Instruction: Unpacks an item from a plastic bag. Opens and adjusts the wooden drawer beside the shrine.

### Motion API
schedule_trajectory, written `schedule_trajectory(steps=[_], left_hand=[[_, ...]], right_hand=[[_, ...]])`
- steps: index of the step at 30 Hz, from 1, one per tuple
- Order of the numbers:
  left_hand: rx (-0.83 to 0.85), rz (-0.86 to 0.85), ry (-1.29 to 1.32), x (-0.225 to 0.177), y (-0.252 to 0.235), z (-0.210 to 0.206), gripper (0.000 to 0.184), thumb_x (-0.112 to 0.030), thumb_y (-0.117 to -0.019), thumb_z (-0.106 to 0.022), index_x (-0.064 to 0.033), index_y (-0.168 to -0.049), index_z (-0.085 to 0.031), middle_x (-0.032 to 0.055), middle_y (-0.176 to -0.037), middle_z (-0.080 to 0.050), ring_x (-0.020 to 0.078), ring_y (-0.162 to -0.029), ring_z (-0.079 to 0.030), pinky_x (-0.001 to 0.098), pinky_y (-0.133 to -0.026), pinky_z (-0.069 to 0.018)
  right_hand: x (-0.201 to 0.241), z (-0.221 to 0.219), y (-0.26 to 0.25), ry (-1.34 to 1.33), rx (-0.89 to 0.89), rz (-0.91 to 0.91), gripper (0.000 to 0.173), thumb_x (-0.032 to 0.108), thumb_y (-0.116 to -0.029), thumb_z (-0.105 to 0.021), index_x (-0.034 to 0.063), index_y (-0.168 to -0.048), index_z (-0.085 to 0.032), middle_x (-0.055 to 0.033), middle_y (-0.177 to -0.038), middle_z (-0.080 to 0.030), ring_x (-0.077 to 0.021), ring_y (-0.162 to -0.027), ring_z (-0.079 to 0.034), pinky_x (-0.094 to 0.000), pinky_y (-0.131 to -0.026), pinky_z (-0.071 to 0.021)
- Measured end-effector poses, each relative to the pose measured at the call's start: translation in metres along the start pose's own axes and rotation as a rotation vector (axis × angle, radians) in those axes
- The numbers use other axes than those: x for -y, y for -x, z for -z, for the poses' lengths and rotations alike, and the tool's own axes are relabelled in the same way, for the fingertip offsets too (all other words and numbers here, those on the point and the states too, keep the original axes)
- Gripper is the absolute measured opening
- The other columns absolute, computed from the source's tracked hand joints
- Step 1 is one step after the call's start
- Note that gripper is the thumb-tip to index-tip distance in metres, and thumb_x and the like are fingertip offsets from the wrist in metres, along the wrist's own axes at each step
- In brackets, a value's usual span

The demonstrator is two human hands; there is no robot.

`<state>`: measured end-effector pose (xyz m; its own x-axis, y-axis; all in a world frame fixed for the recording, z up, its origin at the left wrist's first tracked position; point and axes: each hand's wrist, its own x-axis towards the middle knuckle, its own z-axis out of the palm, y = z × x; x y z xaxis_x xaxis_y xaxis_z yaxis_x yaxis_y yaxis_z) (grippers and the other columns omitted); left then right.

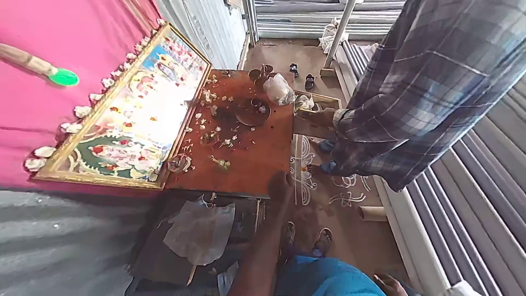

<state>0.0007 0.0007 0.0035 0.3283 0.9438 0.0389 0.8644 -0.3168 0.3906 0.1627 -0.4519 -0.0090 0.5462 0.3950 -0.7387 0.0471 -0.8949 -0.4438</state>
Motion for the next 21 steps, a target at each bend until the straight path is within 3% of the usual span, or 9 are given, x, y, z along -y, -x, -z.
schedule_trajectory(steps=[1, 3, 8, 11, 13, 15, 17, 21], left_hand=[[-0.020, -0.011, 0.001, 0.003, 0.000, -0.002, 0.033, -0.034, -0.1006, -0.053, -0.0114, -0.105, -0.076, 0.0070, -0.104, -0.076, 0.0243, -0.099, -0.073, 0.0442, -0.083, -0.0597], [-0.052, -0.027, 0.010, 0.005, 0.001, -0.003, 0.032, -0.033, -0.0998, -0.054, -0.0107, -0.104, -0.077, 0.0071, -0.103, -0.076, 0.0245, -0.097, -0.074, 0.0437, -0.082, -0.0603], [0.035, 0.045, 0.067, 0.000, 0.001, 0.007, 0.035, -0.032, -0.1006, -0.052, -0.0079, -0.108, -0.076, 0.0107, -0.106, -0.076, 0.0280, -0.101, -0.073, 0.0468, -0.086, -0.0582], [-0.160, 0.011, 0.042, 0.005, -0.001, -0.006, 0.029, -0.030, -0.0951, -0.058, -0.0086, -0.094, -0.077, 0.0087, -0.090, -0.076, 0.0265, -0.085, -0.075, 0.0446, -0.071, -0.0608], [-0.158, 0.058, 0.042, 0.003, -0.001, -0.006, 0.029, -0.031, -0.0949, -0.059, -0.0083, -0.094, -0.077, 0.0085, -0.089, -0.076, 0.0264, -0.083, -0.075, 0.0459, -0.070, -0.0604], [-0.083, 0.132, 0.056, -0.002, -0.002, -0.003, 0.031, -0.032, -0.0974, -0.057, -0.0082, -0.097, -0.077, 0.0095, -0.090, -0.076, 0.0277, -0.085, -0.075, 0.0482, -0.073, -0.0600], [-0.084, 0.154, 0.054, 0.000, -0.005, -0.003, 0.031, -0.032, -0.0969, -0.057, -0.0080, -0.095, -0.077, 0.0095, -0.087, -0.075, 0.0278, -0.081, -0.075, 0.0484, -0.069, -0.0604], [-0.139, 0.128, 0.013, 0.002, -0.005, -0.008, 0.030, -0.033, -0.0930, -0.059, -0.0085, -0.091, -0.077, 0.0073, -0.082, -0.075, 0.0249, -0.076, -0.074, 0.0449, -0.065, -0.0607]], right_hand=[[0.001, -0.003, -0.034, 0.074, 0.053, 0.026, 0.039, 0.032, -0.1031, -0.060, 0.0000, -0.123, -0.070, -0.0218, -0.110, -0.073, -0.0346, -0.101, -0.071, -0.0556, -0.094, -0.0545], [0.056, -0.003, -0.080, 0.162, 0.101, 0.063, 0.038, 0.033, -0.1022, -0.062, 0.0042, -0.126, -0.069, -0.0190, -0.114, -0.072, -0.0341, -0.104, -0.070, -0.0573, -0.095, -0.0540], [0.305, 0.004, -0.130, 0.387, 0.156, 0.541, 0.041, 0.028, -0.1047, -0.057, 0.0003, -0.135, -0.062, -0.0216, -0.127, -0.067, -0.0328, -0.118, -0.065, -0.0523, -0.106, -0.0482], [0.450, -0.007, -0.148, 0.462, 0.163, 0.778, 0.045, 0.031, -0.1049, -0.056, -0.0002, -0.137, -0.060, -0.0221, -0.130, -0.066, -0.0339, -0.123, -0.062, -0.0517, -0.109, -0.0459], [0.527, -0.018, -0.165, 0.452, 0.083, 0.880, 0.041, 0.030, -0.1027, -0.060, 0.0048, -0.135, -0.062, -0.0173, -0.126, -0.068, -0.0311, -0.119, -0.065, -0.0518, -0.106, -0.0489], [0.590, -0.028, -0.189, 0.407, -0.044, 0.940, 0.039, 0.025, -0.0996, -0.064, 0.0057, -0.133, -0.064, -0.0179, -0.124, -0.068, -0.0346, -0.117, -0.064, -0.0568, -0.102, -0.0497], [0.644, -0.039, -0.224, 0.358, -0.146, 0.904, 0.044, 0.031, -0.0986, -0.064, 0.0059, -0.134, -0.062, -0.0187, -0.125, -0.067, -0.0366, -0.119, -0.063, -0.0588, -0.101, -0.0502], [0.708, -0.053, -0.285, 0.265, -0.366, 0.732, 0.062, 0.035, -0.0894, -0.072, 0.0118, -0.144, -0.055, -0.0200, -0.143, -0.057, -0.0408, -0.129, -0.057, -0.0611, -0.098, -0.0507]])
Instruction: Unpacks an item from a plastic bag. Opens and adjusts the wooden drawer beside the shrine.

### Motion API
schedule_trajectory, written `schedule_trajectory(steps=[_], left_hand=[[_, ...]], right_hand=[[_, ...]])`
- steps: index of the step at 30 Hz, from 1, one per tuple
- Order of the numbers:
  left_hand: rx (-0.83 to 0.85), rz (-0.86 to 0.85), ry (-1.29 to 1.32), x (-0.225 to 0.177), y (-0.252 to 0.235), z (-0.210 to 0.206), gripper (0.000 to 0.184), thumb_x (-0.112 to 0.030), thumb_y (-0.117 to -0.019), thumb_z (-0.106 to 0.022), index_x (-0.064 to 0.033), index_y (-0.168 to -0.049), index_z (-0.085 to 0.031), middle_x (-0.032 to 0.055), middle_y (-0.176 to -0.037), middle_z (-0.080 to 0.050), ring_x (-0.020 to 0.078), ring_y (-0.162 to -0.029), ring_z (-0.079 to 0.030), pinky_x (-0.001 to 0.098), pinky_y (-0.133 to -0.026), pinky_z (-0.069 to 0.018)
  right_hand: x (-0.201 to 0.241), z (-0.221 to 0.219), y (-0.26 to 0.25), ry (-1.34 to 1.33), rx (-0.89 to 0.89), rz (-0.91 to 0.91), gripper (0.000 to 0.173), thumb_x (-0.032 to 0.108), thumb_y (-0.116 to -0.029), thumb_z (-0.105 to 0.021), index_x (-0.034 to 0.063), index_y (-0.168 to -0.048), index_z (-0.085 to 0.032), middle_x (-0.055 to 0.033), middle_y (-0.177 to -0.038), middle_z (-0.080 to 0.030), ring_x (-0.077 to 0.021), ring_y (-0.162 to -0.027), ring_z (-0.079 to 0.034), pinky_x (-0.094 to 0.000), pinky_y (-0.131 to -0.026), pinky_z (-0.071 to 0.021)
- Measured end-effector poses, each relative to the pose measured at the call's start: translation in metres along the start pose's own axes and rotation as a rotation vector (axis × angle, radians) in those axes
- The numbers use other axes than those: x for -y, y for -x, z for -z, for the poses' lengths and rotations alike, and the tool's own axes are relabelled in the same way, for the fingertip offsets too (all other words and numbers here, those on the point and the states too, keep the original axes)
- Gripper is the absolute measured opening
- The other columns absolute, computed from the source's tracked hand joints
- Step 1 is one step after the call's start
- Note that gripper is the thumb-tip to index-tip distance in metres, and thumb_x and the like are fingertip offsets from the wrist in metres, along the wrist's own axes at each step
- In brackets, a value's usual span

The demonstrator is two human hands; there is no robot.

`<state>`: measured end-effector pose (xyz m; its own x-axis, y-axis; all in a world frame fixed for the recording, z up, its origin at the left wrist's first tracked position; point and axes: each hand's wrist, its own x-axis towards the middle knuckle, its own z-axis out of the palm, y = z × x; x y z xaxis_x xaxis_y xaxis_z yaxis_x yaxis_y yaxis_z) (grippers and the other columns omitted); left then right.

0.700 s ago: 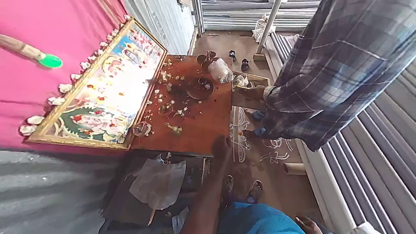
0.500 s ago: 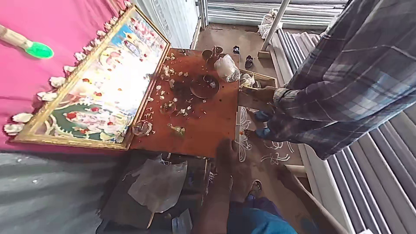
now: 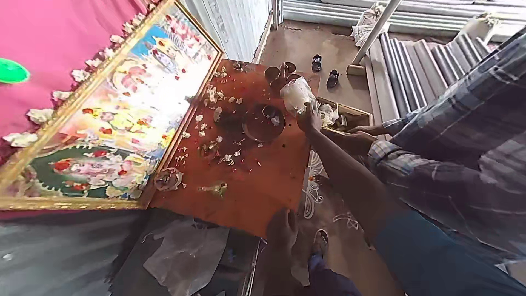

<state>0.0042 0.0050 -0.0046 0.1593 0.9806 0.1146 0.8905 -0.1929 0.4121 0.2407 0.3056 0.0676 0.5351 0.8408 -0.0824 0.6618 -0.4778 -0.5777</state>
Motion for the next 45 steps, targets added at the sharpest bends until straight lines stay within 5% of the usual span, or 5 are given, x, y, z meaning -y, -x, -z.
schedule_trajectory(steps=[5, 17, 32, 39, 45], left_hand=[[-0.111, -0.041, -0.026, 0.003, 0.002, -0.006, 0.033, -0.034, -0.0917, -0.055, -0.0095, -0.083, -0.074, 0.0053, -0.072, -0.071, 0.0214, -0.066, -0.071, 0.0396, -0.058, -0.0584], [-0.182, -0.078, -0.039, 0.006, 0.003, -0.008, 0.030, -0.033, -0.0918, -0.057, -0.0111, -0.082, -0.075, 0.0034, -0.071, -0.071, 0.0190, -0.065, -0.071, 0.0373, -0.056, -0.0578], [0.008, -0.066, 0.068, 0.004, 0.003, 0.007, 0.040, -0.043, -0.0954, -0.057, -0.0070, -0.094, -0.077, 0.0094, -0.083, -0.074, 0.0278, -0.080, -0.074, 0.0481, -0.070, -0.0600], [0.568, 0.321, 1.438, -0.018, 0.020, 0.090, 0.055, -0.028, -0.1082, -0.036, 0.0030, -0.153, -0.029, 0.0193, -0.140, -0.054, 0.0236, -0.119, -0.062, 0.0418, -0.095, -0.0573], [0.316, 0.377, 1.661, -0.064, 0.088, 0.167, 0.045, -0.008, -0.0939, -0.065, 0.0045, -0.133, -0.048, 0.0110, -0.111, -0.069, 0.0154, -0.101, -0.070, 0.0348, -0.094, -0.0594]], right_hand=[[-0.002, -0.019, -0.054, 0.088, 0.077, -0.092, 0.113, 0.051, -0.0776, -0.083, 0.0279, -0.166, -0.016, -0.0264, -0.167, -0.020, -0.0506, -0.148, -0.030, -0.0751, -0.104, -0.0363], [-0.016, -0.005, -0.079, -0.409, -0.115, -0.071, 0.030, 0.017, -0.0995, -0.057, 0.0020, -0.125, -0.064, -0.0214, -0.124, -0.066, -0.0357, -0.118, -0.062, -0.0567, -0.101, -0.0473], [-0.008, 0.095, 0.174, -1.399, 0.046, 0.054, 0.017, 0.013, -0.1059, -0.046, 0.0148, -0.118, -0.058, 0.0001, -0.107, -0.065, -0.0132, -0.098, -0.065, -0.0406, -0.086, -0.0577], [-0.053, 0.130, 0.334, -1.802, 0.271, -0.167, 0.035, 0.033, -0.1106, -0.031, 0.0170, -0.125, -0.059, -0.0055, -0.114, -0.069, -0.0191, -0.109, -0.067, -0.0449, -0.094, -0.0570], [-0.128, 0.151, 0.404, -1.785, 0.317, -0.180, 0.029, 0.030, -0.1057, -0.039, 0.0162, -0.119, -0.061, -0.0073, -0.113, -0.071, -0.0204, -0.109, -0.068, -0.0454, -0.093, -0.0575]])
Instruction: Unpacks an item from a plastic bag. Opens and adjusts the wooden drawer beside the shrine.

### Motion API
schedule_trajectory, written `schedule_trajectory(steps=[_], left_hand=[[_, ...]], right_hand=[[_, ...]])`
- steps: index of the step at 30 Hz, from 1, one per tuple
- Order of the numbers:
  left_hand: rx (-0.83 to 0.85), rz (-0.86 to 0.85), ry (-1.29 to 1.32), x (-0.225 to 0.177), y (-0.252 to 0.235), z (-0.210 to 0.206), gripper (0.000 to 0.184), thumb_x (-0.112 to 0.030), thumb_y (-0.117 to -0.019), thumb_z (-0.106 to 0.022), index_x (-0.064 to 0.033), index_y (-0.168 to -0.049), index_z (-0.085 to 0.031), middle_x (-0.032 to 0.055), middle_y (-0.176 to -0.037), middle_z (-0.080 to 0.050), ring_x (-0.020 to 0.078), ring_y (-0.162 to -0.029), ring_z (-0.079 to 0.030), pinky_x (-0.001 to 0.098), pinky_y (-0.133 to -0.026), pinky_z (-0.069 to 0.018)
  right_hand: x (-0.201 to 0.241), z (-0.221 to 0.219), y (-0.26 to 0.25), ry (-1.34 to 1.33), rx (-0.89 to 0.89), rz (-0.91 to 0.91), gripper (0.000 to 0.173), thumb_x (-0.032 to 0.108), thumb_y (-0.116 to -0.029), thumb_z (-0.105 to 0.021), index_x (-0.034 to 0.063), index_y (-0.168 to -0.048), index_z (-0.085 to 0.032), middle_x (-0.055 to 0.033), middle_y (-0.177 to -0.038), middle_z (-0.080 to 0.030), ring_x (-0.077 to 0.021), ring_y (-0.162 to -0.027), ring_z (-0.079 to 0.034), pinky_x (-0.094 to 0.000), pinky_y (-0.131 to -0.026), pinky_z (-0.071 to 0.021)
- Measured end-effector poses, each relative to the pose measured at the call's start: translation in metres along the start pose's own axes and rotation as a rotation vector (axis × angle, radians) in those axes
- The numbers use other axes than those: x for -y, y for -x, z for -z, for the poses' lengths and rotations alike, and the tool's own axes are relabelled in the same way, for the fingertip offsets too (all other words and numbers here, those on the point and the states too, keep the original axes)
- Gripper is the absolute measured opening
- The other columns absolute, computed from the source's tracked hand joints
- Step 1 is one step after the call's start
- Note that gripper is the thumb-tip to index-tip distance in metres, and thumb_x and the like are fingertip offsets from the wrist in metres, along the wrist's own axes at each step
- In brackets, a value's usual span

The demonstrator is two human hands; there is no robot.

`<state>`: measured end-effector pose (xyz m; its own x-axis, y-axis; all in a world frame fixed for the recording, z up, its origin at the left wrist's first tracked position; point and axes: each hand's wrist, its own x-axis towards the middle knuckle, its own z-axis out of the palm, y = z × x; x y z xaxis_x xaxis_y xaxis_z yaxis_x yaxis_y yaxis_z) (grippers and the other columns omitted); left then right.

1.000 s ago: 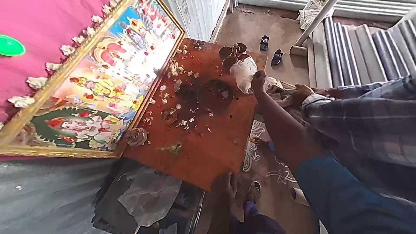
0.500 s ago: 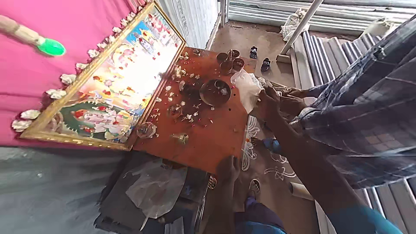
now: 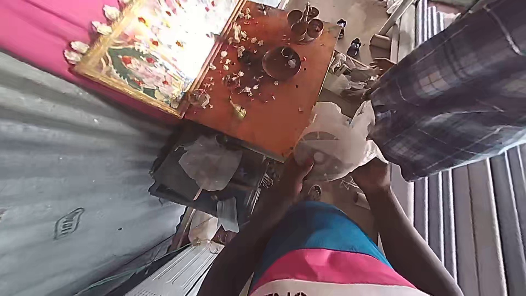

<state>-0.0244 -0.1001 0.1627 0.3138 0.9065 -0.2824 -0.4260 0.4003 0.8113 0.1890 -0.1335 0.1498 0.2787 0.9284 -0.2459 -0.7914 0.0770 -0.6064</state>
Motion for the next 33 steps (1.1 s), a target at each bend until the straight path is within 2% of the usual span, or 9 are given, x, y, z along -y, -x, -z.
schedule_trajectory(steps=[3, 7, 10, 15, 17, 21, 25, 30, 33], left_hand=[[0.010, -0.126, -0.104, -0.007, 0.029, -0.009, 0.045, -0.012, -0.0913, -0.072, 0.0034, -0.129, -0.052, 0.0058, -0.110, -0.071, 0.0114, -0.101, -0.070, 0.0323, -0.094, -0.0596], [0.080, -0.265, -0.342, -0.013, 0.053, -0.015, 0.042, -0.018, -0.0939, -0.070, 0.0033, -0.126, -0.055, -0.0016, -0.109, -0.072, 0.0044, -0.103, -0.069, 0.0276, -0.094, -0.0587], [0.085, -0.290, -0.398, -0.009, 0.064, -0.021, 0.045, -0.017, -0.0936, -0.071, 0.0057, -0.128, -0.054, -0.0015, -0.110, -0.072, 0.0031, -0.103, -0.069, 0.0267, -0.094, -0.0588], [0.097, -0.283, -0.315, 0.001, 0.074, -0.028, 0.043, -0.015, -0.0926, -0.072, 0.0011, -0.128, -0.055, -0.0039, -0.110, -0.072, 0.0043, -0.102, -0.070, 0.0291, -0.093, -0.0596], [0.126, -0.285, -0.287, 0.003, 0.075, -0.030, 0.041, -0.013, -0.0926, -0.073, -0.0024, -0.129, -0.056, -0.0046, -0.111, -0.072, 0.0055, -0.103, -0.070, 0.0306, -0.093, -0.0598], [0.201, -0.305, -0.302, 0.007, 0.077, -0.034, 0.040, -0.018, -0.0923, -0.075, -0.0098, -0.128, -0.061, -0.0041, -0.112, -0.072, 0.0073, -0.103, -0.069, 0.0319, -0.093, -0.0597], [0.235, -0.269, -0.328, 0.009, 0.078, -0.036, 0.038, -0.014, -0.0891, -0.076, -0.0066, -0.123, -0.062, -0.0003, -0.109, -0.070, 0.0088, -0.098, -0.069, 0.0324, -0.087, -0.0604], [0.204, -0.232, -0.320, 0.013, 0.084, -0.037, 0.037, -0.009, -0.0877, -0.075, -0.0060, -0.122, -0.062, -0.0008, -0.105, -0.070, 0.0082, -0.096, -0.069, 0.0319, -0.086, -0.0607], [0.183, -0.203, -0.323, 0.012, 0.087, -0.038, 0.042, -0.008, -0.0883, -0.074, -0.0042, -0.127, -0.059, 0.0005, -0.109, -0.071, 0.0088, -0.099, -0.069, 0.0319, -0.089, -0.0603]], right_hand=[[0.023, 0.025, 0.034, 0.161, 0.135, 0.070, 0.024, 0.031, -0.0941, -0.061, 0.0239, -0.115, -0.070, -0.0030, -0.113, -0.073, -0.0164, -0.106, -0.070, -0.0398, -0.090, -0.0589], [0.050, 0.031, 0.063, 0.468, 0.368, 0.308, 0.028, 0.029, -0.0974, -0.055, 0.0236, -0.113, -0.077, 0.0081, -0.125, -0.069, -0.0061, -0.116, -0.063, -0.0293, -0.098, -0.0530], [0.069, 0.028, 0.074, 0.626, 0.428, 0.504, 0.035, 0.028, -0.1013, -0.046, 0.0258, -0.107, -0.081, 0.0114, -0.118, -0.073, -0.0027, -0.110, -0.065, -0.0232, -0.095, -0.0535], [0.103, 0.025, 0.091, 0.959, 0.501, 0.801, 0.036, 0.033, -0.1069, -0.044, 0.0241, -0.101, -0.079, 0.0148, -0.113, -0.073, -0.0038, -0.117, -0.063, -0.0277, -0.105, -0.0495], [0.117, 0.023, 0.101, 1.114, 0.504, 0.834, 0.037, 0.035, -0.1072, -0.044, 0.0188, -0.100, -0.077, 0.0095, -0.116, -0.071, -0.0083, -0.120, -0.060, -0.0303, -0.104, -0.0489], [0.120, 0.019, 0.119, 1.213, 0.387, 0.546, 0.020, 0.024, -0.1029, -0.053, 0.0245, -0.099, -0.072, 0.0170, -0.096, -0.069, 0.0068, -0.091, -0.064, -0.0152, -0.079, -0.0543], [0.108, 0.004, 0.131, 1.017, 0.187, 0.206, 0.016, 0.025, -0.1006, -0.060, 0.0337, -0.095, -0.073, 0.0230, -0.089, -0.071, 0.0105, -0.084, -0.065, -0.0133, -0.078, -0.0560], [0.102, 0.009, 0.134, 0.969, 0.048, -0.015, 0.024, -0.003, -0.0946, -0.052, 0.0170, -0.089, -0.063, 0.0152, -0.073, -0.064, 0.0065, -0.069, -0.061, -0.0134, -0.066, -0.0539], [0.099, 0.005, 0.135, 0.933, 0.024, -0.081, 0.027, -0.001, -0.0936, -0.052, 0.0230, -0.089, -0.063, 0.0184, -0.073, -0.066, 0.0096, -0.068, -0.061, -0.0109, -0.065, -0.0539]])
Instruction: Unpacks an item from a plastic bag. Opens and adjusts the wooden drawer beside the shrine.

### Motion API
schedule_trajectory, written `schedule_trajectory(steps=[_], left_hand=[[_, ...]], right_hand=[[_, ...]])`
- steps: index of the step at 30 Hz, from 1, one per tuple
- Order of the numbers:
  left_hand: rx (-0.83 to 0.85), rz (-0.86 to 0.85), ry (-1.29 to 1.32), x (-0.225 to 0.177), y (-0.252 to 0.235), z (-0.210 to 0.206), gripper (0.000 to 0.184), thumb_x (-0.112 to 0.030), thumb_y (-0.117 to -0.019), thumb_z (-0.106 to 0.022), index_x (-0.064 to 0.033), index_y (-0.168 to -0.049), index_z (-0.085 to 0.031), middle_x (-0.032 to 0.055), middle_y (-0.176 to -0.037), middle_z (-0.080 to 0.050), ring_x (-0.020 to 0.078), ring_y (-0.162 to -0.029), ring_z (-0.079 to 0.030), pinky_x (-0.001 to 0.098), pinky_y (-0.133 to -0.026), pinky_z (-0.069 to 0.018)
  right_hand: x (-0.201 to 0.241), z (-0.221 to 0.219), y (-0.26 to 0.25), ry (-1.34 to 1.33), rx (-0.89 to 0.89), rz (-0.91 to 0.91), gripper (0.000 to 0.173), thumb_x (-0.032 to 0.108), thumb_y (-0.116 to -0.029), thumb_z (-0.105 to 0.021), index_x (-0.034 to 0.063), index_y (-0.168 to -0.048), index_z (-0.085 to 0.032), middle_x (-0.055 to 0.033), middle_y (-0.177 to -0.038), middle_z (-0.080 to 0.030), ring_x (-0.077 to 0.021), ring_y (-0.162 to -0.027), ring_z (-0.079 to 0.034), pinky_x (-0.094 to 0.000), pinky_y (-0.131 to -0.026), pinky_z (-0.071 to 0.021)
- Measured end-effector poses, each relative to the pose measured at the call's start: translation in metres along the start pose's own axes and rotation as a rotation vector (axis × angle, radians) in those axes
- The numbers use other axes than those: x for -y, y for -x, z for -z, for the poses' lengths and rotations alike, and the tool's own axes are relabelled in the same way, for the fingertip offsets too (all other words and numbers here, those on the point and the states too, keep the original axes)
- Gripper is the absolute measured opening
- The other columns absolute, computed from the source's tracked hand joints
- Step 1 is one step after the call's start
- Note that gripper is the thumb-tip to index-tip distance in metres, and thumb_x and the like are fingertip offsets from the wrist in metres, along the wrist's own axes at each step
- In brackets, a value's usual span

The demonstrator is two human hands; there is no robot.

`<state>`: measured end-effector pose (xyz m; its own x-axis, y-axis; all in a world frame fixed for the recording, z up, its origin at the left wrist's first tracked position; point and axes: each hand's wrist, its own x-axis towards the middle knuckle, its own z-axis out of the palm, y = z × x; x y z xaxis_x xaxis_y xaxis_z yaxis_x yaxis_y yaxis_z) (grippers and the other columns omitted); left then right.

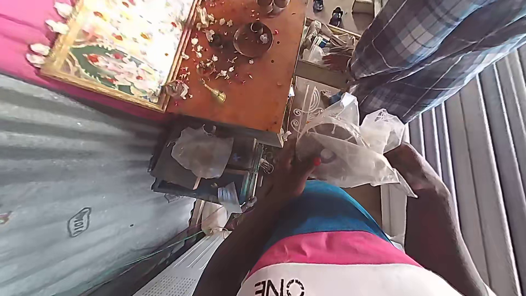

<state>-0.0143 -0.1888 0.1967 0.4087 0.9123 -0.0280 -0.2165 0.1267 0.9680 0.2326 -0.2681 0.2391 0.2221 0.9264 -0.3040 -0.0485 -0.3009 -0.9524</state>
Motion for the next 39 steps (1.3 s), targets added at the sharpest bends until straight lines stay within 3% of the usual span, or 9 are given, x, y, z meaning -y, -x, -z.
schedule_trajectory(steps=[4, 8, 11, 14, 17, 21, 26, 31, 39], left_hand=[[-0.006, -0.002, -0.019, 0.000, 0.001, 0.000, 0.042, -0.010, -0.0899, -0.073, -0.0047, -0.129, -0.059, -0.0004, -0.111, -0.070, 0.0074, -0.102, -0.068, 0.0307, -0.091, -0.0596], [0.019, -0.025, -0.052, 0.001, -0.001, 0.001, 0.040, -0.013, -0.0922, -0.072, -0.0056, -0.129, -0.059, -0.0013, -0.111, -0.070, 0.0069, -0.101, -0.068, 0.0305, -0.091, -0.0596], [0.056, -0.023, -0.052, 0.004, -0.003, 0.002, 0.043, -0.015, -0.0915, -0.073, -0.0041, -0.130, -0.058, 0.0017, -0.112, -0.070, 0.0097, -0.101, -0.069, 0.0327, -0.090, -0.0602], [0.075, 0.006, -0.064, 0.003, -0.005, 0.002, 0.048, -0.013, -0.0918, -0.073, -0.0010, -0.134, -0.054, 0.0017, -0.114, -0.070, 0.0083, -0.104, -0.068, 0.0309, -0.093, -0.0593], [0.075, 0.037, -0.105, 0.000, -0.006, 0.001, 0.049, -0.010, -0.0920, -0.071, 0.0038, -0.135, -0.051, 0.0008, -0.113, -0.070, 0.0053, -0.104, -0.069, 0.0279, -0.093, -0.0589], [0.077, 0.102, -0.112, 0.004, -0.009, 0.003, 0.048, -0.008, -0.0917, -0.069, 0.0068, -0.134, -0.051, 0.0058, -0.112, -0.070, 0.0089, -0.102, -0.070, 0.0300, -0.091, -0.0600], [0.040, 0.182, -0.132, 0.005, -0.011, 0.001, 0.038, -0.010, -0.0920, -0.070, 0.0071, -0.123, -0.059, 0.0035, -0.108, -0.072, 0.0049, -0.099, -0.069, 0.0255, -0.091, -0.0588], [0.062, 0.264, -0.061, 0.016, -0.016, 0.008, 0.038, -0.015, -0.0940, -0.068, 0.0043, -0.125, -0.058, 0.0046, -0.108, -0.072, 0.0073, -0.100, -0.069, 0.0279, -0.091, -0.0586], [0.086, 0.215, -0.062, 0.027, -0.022, 0.009, 0.024, -0.014, -0.1050, -0.052, 0.0032, -0.118, -0.063, 0.0034, -0.098, -0.072, 0.0084, -0.091, -0.070, 0.0302, -0.085, -0.0602]], right_hand=[[0.006, -0.011, 0.004, -0.084, -0.042, -0.031, 0.025, 0.002, -0.0980, -0.048, 0.0225, -0.098, -0.063, 0.0170, -0.080, -0.069, 0.0085, -0.074, -0.064, -0.0117, -0.070, -0.0556], [-0.007, -0.008, 0.003, -0.145, 0.012, 0.019, 0.017, 0.011, -0.0957, -0.060, 0.0245, -0.105, -0.066, 0.0153, -0.089, -0.072, 0.0055, -0.084, -0.067, -0.0153, -0.075, -0.0580], [-0.018, -0.009, 0.001, -0.254, 0.082, 0.043, 0.009, 0.024, -0.0983, -0.062, 0.0272, -0.102, -0.069, 0.0140, -0.092, -0.073, 0.0039, -0.086, -0.068, -0.0177, -0.078, -0.0588], [-0.030, -0.013, -0.001, -0.254, 0.180, 0.207, 0.015, 0.040, -0.0974, -0.067, 0.0325, -0.109, -0.072, 0.0184, -0.102, -0.074, 0.0060, -0.095, -0.067, -0.0170, -0.085, -0.0573], [-0.040, -0.019, -0.003, -0.232, 0.182, 0.354, 0.014, 0.031, -0.0982, -0.067, 0.0327, -0.111, -0.072, 0.0196, -0.106, -0.073, 0.0060, -0.098, -0.067, -0.0179, -0.088, -0.0573], [-0.040, -0.028, 0.000, -0.255, 0.049, 0.341, 0.014, 0.017, -0.0986, -0.065, 0.0279, -0.105, -0.070, 0.0179, -0.100, -0.074, 0.0049, -0.095, -0.068, -0.0185, -0.087, -0.0578], [-0.044, -0.034, -0.004, -0.211, -0.059, 0.377, 0.011, 0.019, -0.0960, -0.068, 0.0223, -0.106, -0.071, 0.0158, -0.099, -0.074, 0.0031, -0.093, -0.069, -0.0211, -0.085, -0.0588], [-0.050, -0.039, -0.006, -0.109, -0.075, 0.457, 0.009, 0.025, -0.0960, -0.067, 0.0253, -0.103, -0.073, 0.0190, -0.099, -0.074, 0.0069, -0.093, -0.067, -0.0174, -0.085, -0.0579], [-0.051, -0.040, -0.008, -0.048, -0.154, 0.501, 0.012, 0.023, -0.0971, -0.064, 0.0203, -0.106, -0.072, 0.0164, -0.101, -0.074, 0.0053, -0.096, -0.067, -0.0184, -0.088, -0.0575]])
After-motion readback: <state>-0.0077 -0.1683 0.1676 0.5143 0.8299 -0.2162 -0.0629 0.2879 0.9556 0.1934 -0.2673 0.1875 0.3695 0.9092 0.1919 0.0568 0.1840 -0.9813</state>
